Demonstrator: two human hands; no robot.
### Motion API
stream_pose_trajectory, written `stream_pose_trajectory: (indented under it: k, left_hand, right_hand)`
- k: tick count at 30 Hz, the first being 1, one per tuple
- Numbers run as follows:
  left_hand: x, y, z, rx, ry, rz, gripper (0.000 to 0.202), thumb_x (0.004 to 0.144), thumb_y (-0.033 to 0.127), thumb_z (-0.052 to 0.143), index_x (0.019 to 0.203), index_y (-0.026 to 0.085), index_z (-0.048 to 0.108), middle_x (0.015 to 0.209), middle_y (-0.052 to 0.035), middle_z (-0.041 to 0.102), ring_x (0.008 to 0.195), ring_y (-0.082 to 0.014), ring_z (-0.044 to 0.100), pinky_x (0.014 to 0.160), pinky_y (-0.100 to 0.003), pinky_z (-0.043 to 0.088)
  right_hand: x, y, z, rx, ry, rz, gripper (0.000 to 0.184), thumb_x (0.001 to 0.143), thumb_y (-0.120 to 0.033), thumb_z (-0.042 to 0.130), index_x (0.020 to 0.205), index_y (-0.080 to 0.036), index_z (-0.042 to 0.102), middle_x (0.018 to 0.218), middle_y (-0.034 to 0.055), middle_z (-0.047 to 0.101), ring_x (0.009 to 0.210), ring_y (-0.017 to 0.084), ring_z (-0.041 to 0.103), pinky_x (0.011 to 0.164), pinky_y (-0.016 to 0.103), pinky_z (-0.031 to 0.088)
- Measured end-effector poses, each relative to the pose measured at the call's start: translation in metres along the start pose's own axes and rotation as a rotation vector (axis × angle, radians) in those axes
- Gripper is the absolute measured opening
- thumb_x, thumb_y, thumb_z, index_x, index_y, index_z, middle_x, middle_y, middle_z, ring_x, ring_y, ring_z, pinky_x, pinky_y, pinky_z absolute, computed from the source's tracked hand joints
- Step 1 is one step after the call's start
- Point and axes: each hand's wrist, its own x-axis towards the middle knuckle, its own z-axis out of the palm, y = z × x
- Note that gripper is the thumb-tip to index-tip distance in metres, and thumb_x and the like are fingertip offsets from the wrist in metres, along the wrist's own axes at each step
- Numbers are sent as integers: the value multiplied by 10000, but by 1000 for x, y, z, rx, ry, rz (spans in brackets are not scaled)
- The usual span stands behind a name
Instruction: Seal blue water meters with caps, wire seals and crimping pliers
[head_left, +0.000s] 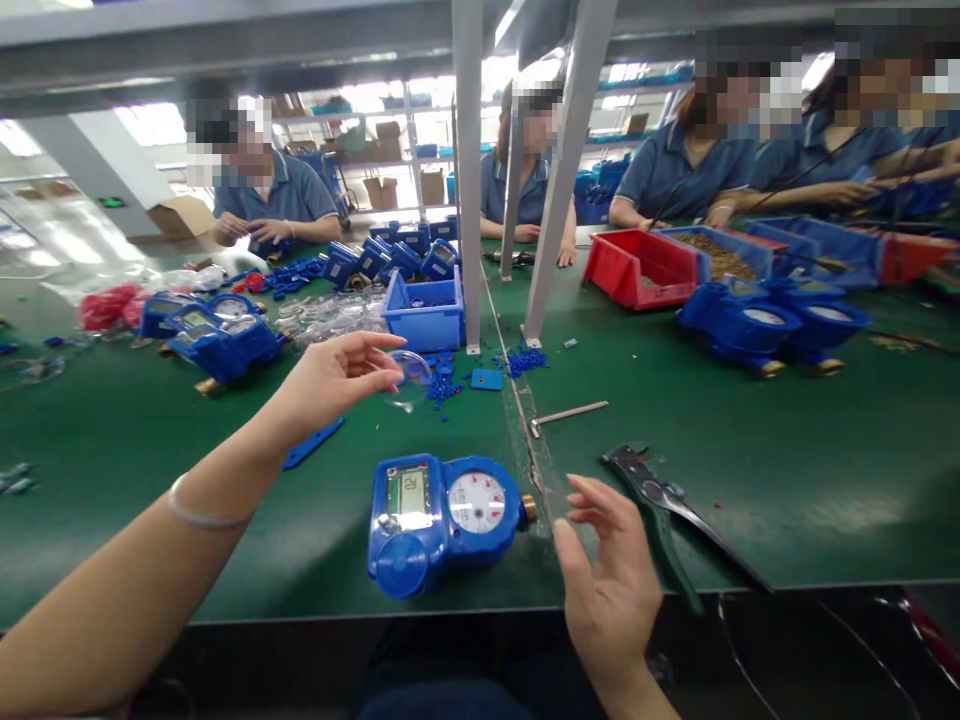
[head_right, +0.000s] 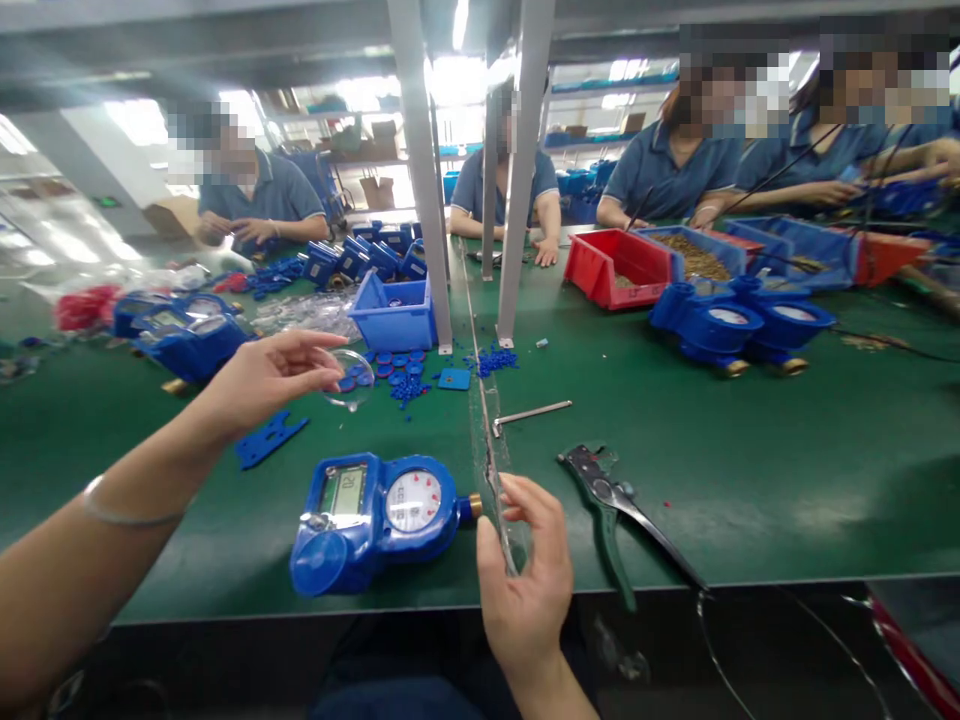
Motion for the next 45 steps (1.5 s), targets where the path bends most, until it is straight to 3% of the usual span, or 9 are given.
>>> stream_pose_trajectory:
  k: [4, 8, 12, 15, 24, 31, 39, 42, 45]
  left_hand:
    - [-45, 54, 22, -384, -284, 59, 372, 670, 404, 815, 968, 200, 723, 814, -25, 750, 741, -182, 719, 717, -314, 636]
    - [-56, 66, 35, -393, -406, 73, 336, 721, 443, 783, 962, 211, 753, 818, -22, 746, 748, -190, 711, 678, -308, 625]
    - [-48, 47, 31, -312, -250, 162, 324, 770, 486, 721, 984, 244, 757, 1139, -30, 713, 1093, -221, 663, 866, -312, 602]
    - [-40, 28, 26, -280, -207, 87, 439, 769, 531, 704, 1089, 230, 725, 1184, -48, 706, 1133, -234, 642, 986, -386, 556]
    - [-34, 7, 30, -239, -292, 9, 462, 779, 551, 682, 1119, 239, 708, 1210, -46, 705, 1111, -231, 655, 1024, -399, 523]
    - [-16, 11, 45, -197, -489, 93, 372, 789, 504, 677, 1090, 290, 716, 1248, -4, 682, 1225, -215, 602, 1086, -344, 474]
    - [2, 21, 67, -173, -977, 246, 170, 821, 398, 692, 944, 326, 785, 1371, 34, 616, 1294, -206, 573, 1127, -282, 424]
    - [3, 18, 71, -170, -1040, 222, 207, 844, 411, 670, 1006, 333, 771, 1285, 34, 676, 1334, -196, 539, 1138, -281, 413]
    - [5, 14, 72, -151, -1079, 181, 247, 848, 425, 669, 1048, 311, 760, 1284, 27, 678, 1352, -188, 517, 1146, -269, 398]
  right_hand:
    - [40, -61, 3, 44, -222, -1, 508, 865, -371, 643, 1345, -254, 525, 1226, 76, 596, 1031, 150, 588, 865, 284, 520]
    - [59, -82, 12, 31, -399, 203, 517, 778, -446, 735, 1254, -271, 637, 835, -3, 663, 774, 91, 584, 780, 234, 499]
    - [52, -71, 18, 126, -430, 459, 624, 733, -408, 770, 1308, -223, 613, 693, -25, 631, 629, 52, 506, 675, 187, 443]
    - [43, -60, 23, 101, -452, 540, 594, 715, -442, 770, 1243, -192, 658, 687, -17, 623, 609, 52, 482, 651, 189, 416]
    - [45, -49, 29, -201, -431, 335, 439, 681, -426, 800, 1076, -242, 749, 989, 71, 617, 1033, 215, 519, 960, 374, 444]
    - [42, -35, 29, -163, -411, 307, 493, 684, -414, 781, 1137, -246, 683, 1226, 65, 518, 1189, 224, 458, 1081, 413, 395]
    - [35, -29, 36, -155, -350, 287, 498, 668, -450, 775, 1023, -173, 562, 1142, 63, 532, 1081, 186, 473, 981, 347, 422]
    - [41, -19, 19, -118, -371, 257, 546, 725, -535, 721, 1121, -185, 585, 1189, 74, 540, 1093, 179, 492, 961, 322, 433]
    - [55, 9, -24, -176, -254, 342, 563, 799, -601, 608, 1172, -179, 619, 1186, 92, 575, 1074, 183, 532, 917, 319, 455]
